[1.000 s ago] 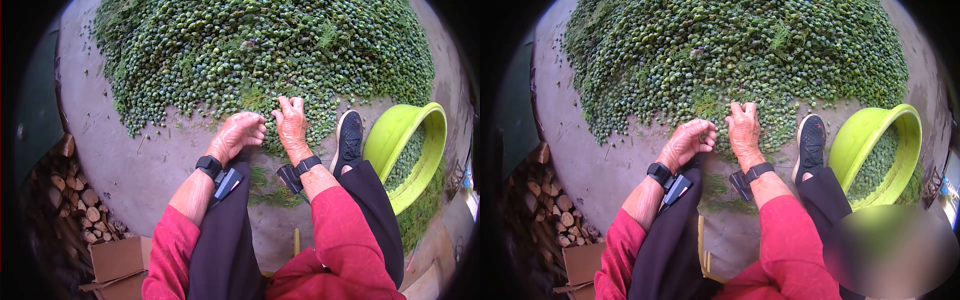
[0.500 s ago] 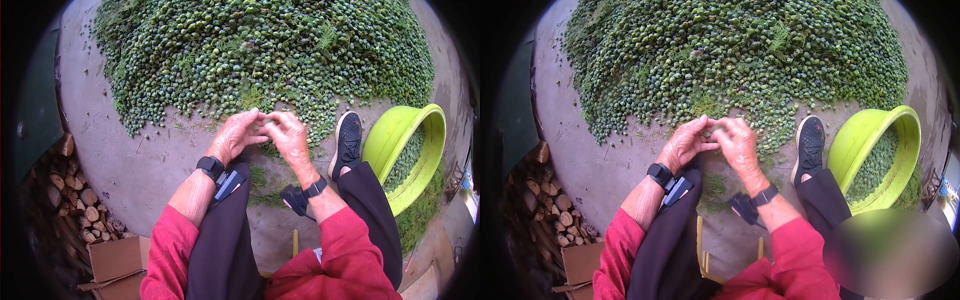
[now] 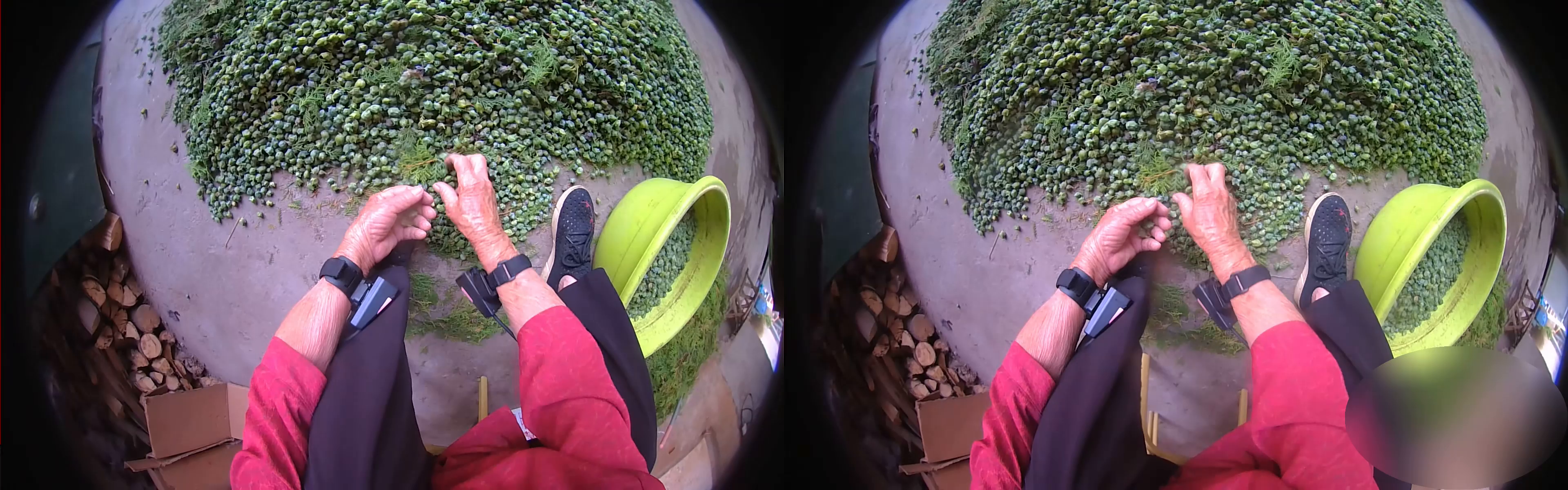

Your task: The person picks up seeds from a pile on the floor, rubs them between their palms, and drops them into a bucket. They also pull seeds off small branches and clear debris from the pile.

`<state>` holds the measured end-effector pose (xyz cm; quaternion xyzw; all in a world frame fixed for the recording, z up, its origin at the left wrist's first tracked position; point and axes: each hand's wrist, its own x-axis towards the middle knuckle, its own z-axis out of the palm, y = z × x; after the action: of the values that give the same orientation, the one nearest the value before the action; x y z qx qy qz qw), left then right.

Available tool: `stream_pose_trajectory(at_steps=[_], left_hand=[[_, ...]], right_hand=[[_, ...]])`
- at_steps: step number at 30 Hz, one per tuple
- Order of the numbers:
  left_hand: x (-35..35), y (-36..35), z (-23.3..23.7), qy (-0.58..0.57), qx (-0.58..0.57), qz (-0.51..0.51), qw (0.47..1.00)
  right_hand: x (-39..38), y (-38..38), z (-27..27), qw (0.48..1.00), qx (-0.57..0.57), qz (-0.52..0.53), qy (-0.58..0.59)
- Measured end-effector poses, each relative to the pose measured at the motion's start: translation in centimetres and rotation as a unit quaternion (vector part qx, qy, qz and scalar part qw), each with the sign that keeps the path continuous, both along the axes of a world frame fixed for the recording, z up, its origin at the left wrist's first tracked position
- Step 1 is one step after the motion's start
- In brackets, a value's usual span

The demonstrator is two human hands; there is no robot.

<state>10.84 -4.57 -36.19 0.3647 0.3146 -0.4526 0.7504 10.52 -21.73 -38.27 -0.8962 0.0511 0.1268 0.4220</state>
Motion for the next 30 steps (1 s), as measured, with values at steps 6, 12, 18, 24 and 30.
stream_pose_trajectory(at_steps=[6,12,18,24,30], left_hand=[[-0.1,0.6,0.0,-0.010,-0.008,0.026,1.000],[-0.2,1.1,0.1,-0.009,-0.010,0.041,0.999],[-0.2,1.0,0.4,-0.003,0.000,0.051,0.999],[0.1,0.0,1.0,-0.006,0.015,0.064,0.998],[0.3,-0.5,0.6,0.008,-0.002,0.096,0.995]], right_hand=[[-2.0,1.6,0.0,0.998,-0.059,-0.018,-0.004],[-1.7,3.0,0.3,0.993,-0.098,-0.047,0.036],[-2.2,1.4,-1.6,0.998,-0.026,-0.047,-0.040],[-1.9,0.9,1.7,0.990,0.033,-0.137,-0.006],[-3.1,4.0,7.3,0.971,0.214,-0.102,0.012]])
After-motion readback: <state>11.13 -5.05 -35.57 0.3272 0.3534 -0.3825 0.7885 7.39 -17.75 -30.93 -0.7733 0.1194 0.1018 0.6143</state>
